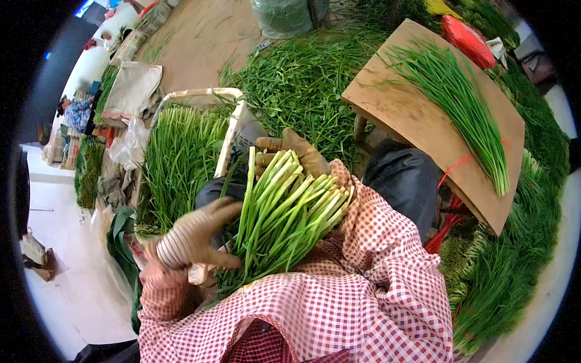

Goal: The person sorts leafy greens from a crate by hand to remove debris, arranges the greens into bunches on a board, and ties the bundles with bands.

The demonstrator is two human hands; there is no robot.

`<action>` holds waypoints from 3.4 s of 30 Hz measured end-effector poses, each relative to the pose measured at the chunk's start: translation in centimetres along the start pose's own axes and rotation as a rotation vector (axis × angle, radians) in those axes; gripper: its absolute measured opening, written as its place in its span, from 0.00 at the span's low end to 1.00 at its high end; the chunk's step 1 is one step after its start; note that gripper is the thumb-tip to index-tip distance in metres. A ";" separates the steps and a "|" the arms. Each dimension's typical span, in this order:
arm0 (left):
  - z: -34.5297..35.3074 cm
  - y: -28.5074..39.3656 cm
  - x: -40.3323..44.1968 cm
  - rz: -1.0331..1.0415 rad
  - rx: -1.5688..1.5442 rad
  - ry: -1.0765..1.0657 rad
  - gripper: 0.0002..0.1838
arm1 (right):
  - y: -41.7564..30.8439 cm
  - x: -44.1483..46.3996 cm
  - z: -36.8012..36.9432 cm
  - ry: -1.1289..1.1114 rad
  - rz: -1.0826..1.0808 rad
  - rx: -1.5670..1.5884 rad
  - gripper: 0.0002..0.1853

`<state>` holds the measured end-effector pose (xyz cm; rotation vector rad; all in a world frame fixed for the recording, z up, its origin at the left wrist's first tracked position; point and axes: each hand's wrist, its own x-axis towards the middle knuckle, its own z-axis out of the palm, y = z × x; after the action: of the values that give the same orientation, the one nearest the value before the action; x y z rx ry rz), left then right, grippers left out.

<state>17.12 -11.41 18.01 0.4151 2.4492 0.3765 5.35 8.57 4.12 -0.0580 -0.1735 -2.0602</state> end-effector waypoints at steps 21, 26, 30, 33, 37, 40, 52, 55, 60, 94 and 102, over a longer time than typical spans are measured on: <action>6.4 0.9 8.1 0.040 -1.003 0.616 0.63 | 0.3 -1.9 2.3 0.577 -0.134 -0.305 0.43; 6.6 0.8 8.1 0.042 -0.956 0.581 0.53 | 1.7 -3.5 0.7 0.196 -0.243 -0.356 0.55; 5.1 3.9 7.8 -0.257 -0.604 0.567 0.45 | 1.1 -1.8 -4.4 0.014 -0.375 -0.563 0.51; 5.0 6.7 8.0 -0.302 -0.411 0.599 0.47 | 2.7 -2.4 -3.0 0.244 -0.575 -0.800 0.45; 5.6 7.2 8.8 -0.194 -0.383 0.543 0.54 | 2.2 -2.2 0.4 0.700 -0.467 -0.818 0.32; 5.2 6.8 9.1 -0.140 -0.457 0.418 0.63 | 1.7 -2.7 0.6 0.788 -0.451 -0.776 0.24; 5.5 2.8 9.8 -0.244 -0.621 0.373 0.56 | 1.6 -0.6 -3.2 0.671 -0.556 -0.783 0.28; 5.6 1.3 9.3 -0.158 -0.835 0.476 0.56 | 3.1 -1.8 2.4 0.468 -0.507 -0.862 0.39; 5.9 0.8 8.9 -0.134 -0.986 0.461 0.53 | 2.2 -1.5 -2.8 0.233 -0.711 -1.262 0.37; 0.7 -2.5 2.1 0.135 -0.618 1.536 0.22 | -16.3 3.2 0.9 0.253 -0.606 -1.643 0.33; 6.0 2.2 1.6 0.262 -1.022 0.931 0.10 | -13.5 7.9 13.8 0.094 -1.273 -1.406 0.36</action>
<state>20.02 -7.81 13.33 0.0852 2.5375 2.1857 -10.76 10.01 17.35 -0.8841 1.7136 -2.9268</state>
